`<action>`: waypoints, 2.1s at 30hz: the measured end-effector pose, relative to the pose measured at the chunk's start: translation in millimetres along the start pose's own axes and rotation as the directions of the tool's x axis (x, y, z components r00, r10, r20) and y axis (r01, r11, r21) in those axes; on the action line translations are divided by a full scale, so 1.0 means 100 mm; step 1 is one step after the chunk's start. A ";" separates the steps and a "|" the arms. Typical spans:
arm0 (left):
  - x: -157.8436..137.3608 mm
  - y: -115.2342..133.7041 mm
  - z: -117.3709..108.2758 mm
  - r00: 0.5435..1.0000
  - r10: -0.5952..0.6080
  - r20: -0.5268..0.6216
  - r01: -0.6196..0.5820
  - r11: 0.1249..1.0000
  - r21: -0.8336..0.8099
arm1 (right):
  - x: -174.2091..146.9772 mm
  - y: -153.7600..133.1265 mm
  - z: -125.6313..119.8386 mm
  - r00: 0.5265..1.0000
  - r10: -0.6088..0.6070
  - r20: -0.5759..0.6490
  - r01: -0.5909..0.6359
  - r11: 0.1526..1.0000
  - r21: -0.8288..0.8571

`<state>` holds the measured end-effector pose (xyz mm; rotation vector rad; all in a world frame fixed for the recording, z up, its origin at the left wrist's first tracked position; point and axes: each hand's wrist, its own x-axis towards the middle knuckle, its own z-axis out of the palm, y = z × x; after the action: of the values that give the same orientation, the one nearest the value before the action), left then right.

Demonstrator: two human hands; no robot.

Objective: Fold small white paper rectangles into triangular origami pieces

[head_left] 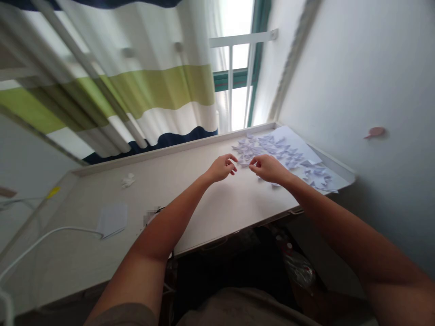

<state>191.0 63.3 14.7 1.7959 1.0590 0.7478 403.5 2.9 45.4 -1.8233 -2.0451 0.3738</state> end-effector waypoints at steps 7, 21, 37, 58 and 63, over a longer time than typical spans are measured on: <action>-1.35 -0.50 -1.44 0.841 -0.059 -0.537 0.079 0.997 0.013 | 0.56 -1.58 0.64 0.863 -0.430 0.266 0.377 0.897 0.230; -3.76 -1.29 -2.14 0.437 -0.235 -0.868 0.232 0.962 -0.143 | 0.17 -3.92 2.45 0.306 -0.761 0.572 0.899 0.429 0.091; -3.55 -1.42 -2.18 0.400 -0.079 -0.913 0.041 0.997 -0.068 | 0.19 -3.98 2.38 0.369 -0.805 0.465 0.920 0.387 -0.060; -2.75 -0.72 -1.72 0.700 -0.148 -0.699 -0.101 0.948 -0.302 | 0.32 -3.01 1.17 0.775 -0.617 -0.138 0.505 0.472 0.723; -2.17 -0.20 -1.20 0.828 -0.173 -0.533 -0.162 0.836 -0.524 | 0.07 -2.06 0.82 0.910 -0.415 -0.016 0.228 0.467 0.854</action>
<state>-12.3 -78.1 34.3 1.0780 1.0607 1.4791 182.6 -12.3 62.0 -0.7784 -1.7381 1.2244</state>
